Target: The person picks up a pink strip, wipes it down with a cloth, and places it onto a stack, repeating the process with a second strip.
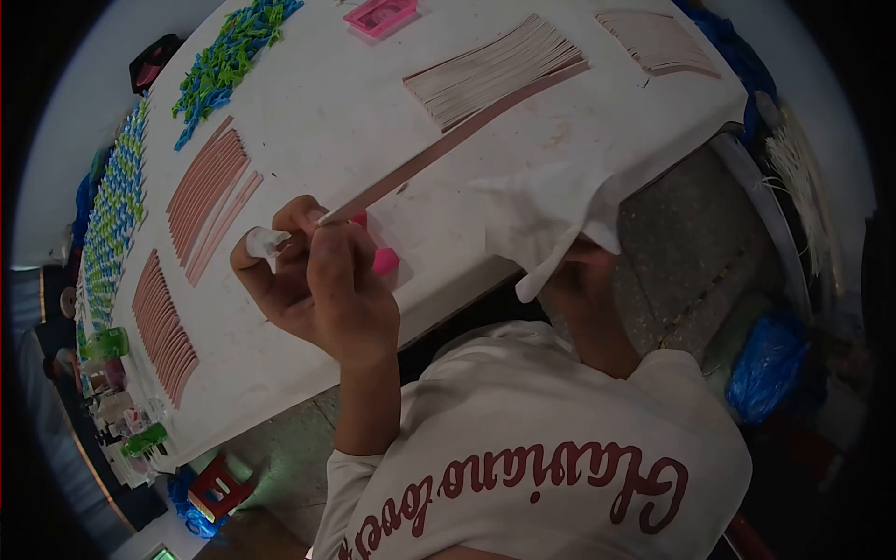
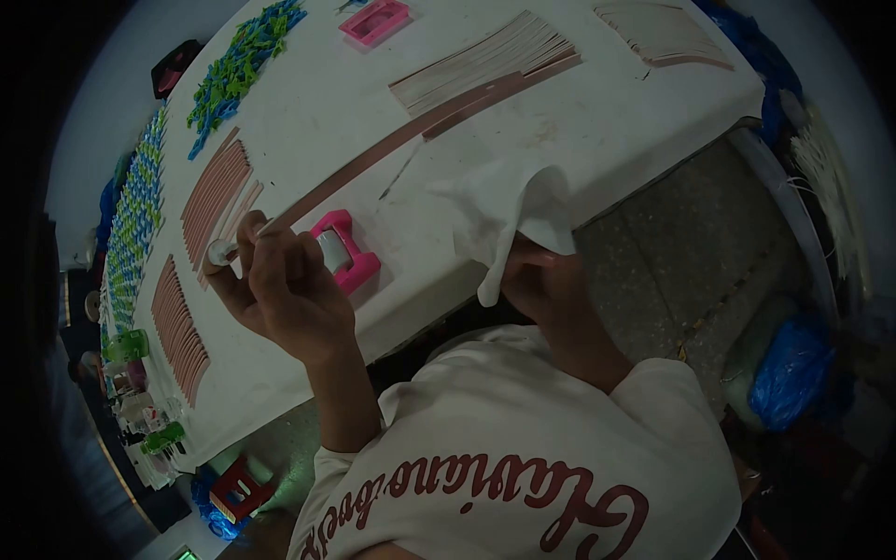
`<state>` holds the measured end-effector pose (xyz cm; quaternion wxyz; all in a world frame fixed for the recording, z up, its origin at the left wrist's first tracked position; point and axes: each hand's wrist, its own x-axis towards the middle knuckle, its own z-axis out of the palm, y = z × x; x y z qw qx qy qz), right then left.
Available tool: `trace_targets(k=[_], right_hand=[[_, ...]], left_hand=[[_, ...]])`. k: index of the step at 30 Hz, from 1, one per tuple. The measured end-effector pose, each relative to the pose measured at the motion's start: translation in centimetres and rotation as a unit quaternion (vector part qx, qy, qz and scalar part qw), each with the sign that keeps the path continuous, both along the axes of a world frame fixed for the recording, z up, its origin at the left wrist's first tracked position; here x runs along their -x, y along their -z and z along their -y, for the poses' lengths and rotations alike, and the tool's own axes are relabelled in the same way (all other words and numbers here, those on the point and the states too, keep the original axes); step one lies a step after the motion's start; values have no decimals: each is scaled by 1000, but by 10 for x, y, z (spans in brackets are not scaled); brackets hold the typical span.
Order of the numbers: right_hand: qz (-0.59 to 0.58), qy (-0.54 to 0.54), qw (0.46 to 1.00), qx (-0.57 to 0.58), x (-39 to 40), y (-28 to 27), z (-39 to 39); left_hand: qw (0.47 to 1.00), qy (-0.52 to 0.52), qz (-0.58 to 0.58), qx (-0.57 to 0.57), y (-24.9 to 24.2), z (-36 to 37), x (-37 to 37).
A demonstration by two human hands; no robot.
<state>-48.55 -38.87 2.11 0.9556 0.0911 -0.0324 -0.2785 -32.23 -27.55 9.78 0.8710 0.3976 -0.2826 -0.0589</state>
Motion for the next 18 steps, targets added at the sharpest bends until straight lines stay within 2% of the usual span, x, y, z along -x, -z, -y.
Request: trace_targets(k=[1,2,3,4,5,6,8,9,11,12,14,18], right_hand=[[-74,56,992,88,-1,-9,3],[-75,56,992,87,-7,-14,10],[-267,187,899,293,-17,-18,19],[-432,298,711,468,-23,-20,26],[-533,264,641,485,-21,-13,31],[-532,264,640,487,-16,-1,35],[-650,212,513,518,-17,9,37],[-648,209,514,522,-19,5,35],[-716,56,284,635,-24,-6,23],[-715,57,284,637,-30,-6,20],[-625,177,59,758,-39,-1,14],[-586,172,63,790,-42,3,23]], left_hand=[[1000,-18,9,7,-5,-1,0],[999,-35,17,13,-8,-2,0],[999,-34,16,13,-9,-5,-1],[999,-39,17,18,-10,-9,-4],[999,-45,17,23,-11,-12,-7],[998,-47,17,25,-11,-14,-10],[996,-89,9,30,-12,-17,-15],[995,-95,9,30,-15,-17,-16],[989,-132,-31,66,-24,-16,-18],[988,-134,-30,68,-22,-17,-22],[989,-133,-24,68,-18,-20,-29],[986,-146,-62,57,-21,-29,-27]])
